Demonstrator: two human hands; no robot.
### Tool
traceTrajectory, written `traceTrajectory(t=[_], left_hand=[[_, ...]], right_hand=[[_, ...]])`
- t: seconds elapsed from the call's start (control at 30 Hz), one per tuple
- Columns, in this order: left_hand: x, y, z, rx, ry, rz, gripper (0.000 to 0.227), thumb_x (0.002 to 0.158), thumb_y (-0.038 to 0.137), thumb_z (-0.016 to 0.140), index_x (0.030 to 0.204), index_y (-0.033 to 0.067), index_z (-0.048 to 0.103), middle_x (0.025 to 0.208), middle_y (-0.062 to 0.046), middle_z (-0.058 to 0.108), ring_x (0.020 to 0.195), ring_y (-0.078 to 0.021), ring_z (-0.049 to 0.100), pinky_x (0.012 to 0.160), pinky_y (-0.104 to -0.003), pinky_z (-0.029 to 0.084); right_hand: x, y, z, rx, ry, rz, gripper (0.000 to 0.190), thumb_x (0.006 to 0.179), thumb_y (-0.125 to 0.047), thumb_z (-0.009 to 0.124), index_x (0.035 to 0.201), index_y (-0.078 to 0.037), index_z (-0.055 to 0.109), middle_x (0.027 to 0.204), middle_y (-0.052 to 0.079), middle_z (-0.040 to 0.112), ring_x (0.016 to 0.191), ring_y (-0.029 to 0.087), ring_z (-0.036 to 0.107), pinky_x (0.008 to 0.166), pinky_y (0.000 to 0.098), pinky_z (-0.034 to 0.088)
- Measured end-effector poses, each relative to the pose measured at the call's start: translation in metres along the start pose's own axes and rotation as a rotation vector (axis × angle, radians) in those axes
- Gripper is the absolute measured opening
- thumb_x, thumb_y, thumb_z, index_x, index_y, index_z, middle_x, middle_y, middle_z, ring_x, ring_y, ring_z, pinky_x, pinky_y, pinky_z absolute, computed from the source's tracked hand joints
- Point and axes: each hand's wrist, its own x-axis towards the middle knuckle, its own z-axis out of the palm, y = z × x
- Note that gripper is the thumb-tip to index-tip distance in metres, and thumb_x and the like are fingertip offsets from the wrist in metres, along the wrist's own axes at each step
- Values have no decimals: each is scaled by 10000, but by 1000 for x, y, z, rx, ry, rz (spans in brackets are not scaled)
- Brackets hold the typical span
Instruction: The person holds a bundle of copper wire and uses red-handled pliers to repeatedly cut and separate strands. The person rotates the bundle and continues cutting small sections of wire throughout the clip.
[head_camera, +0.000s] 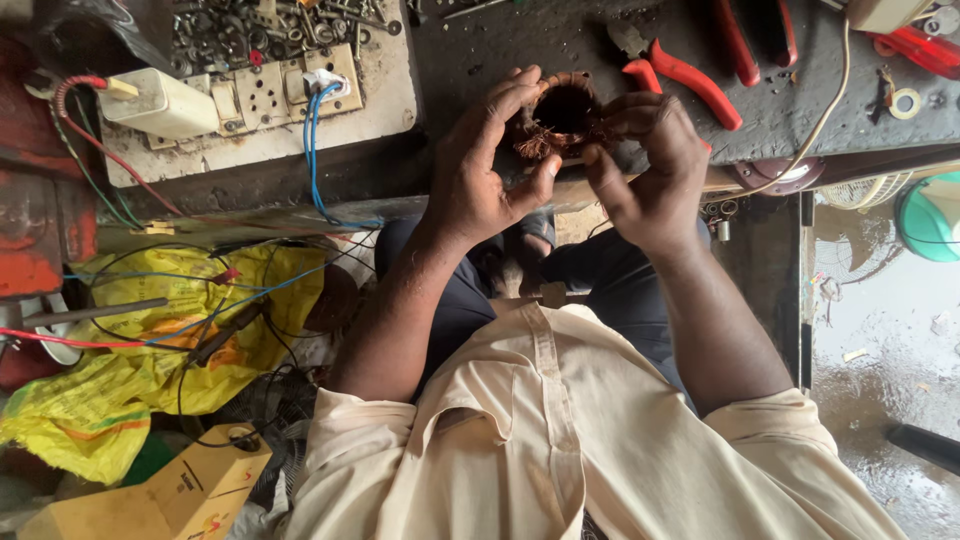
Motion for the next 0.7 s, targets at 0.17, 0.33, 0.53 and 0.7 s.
traceTrajectory(t=[0.17, 0.33, 0.53, 0.7], left_hand=[[2, 3, -5, -8, -32, -12, 540, 1034, 206, 744, 1491, 57, 498, 1569, -135, 528, 1492, -295, 523, 1240, -406, 485], [-1, 3, -5, -4, -46, -1, 496, 1037, 228, 767, 1444, 61, 538, 1564, -145, 522, 1495, -299, 499, 1270, -441, 469], [-2, 0, -5, -68, -31, -1, 526, 1044, 244, 796, 1461, 68, 527, 1593, -139, 508, 1484, -284, 492, 1260, -417, 451], [-1, 3, -6, -89, -14, 1, 560, 1028, 223, 822, 1476, 72, 521, 1597, -135, 507, 1483, -278, 499, 1260, -402, 448]], right_hand=[[1, -1, -2, 566, -12, 180, 202, 1053, -36, 755, 1164, 49, 609, 1246, 95, 620, 1088, 137, 653, 957, 264, 565], [-5, -2, -9, 306, -46, 110, 228, 1053, -11, 784, 1221, 51, 643, 1208, 133, 650, 1065, 147, 648, 918, 260, 554], [-5, -25, -6, 54, 5, -9, 518, 1013, -88, 865, 1388, 30, 528, 1405, 178, 615, 1232, 238, 664, 1054, 347, 570], [-3, -38, 2, -323, 121, -203, 470, 1000, -75, 923, 1345, -45, 605, 1450, 159, 518, 1351, 351, 584, 1103, 421, 529]])
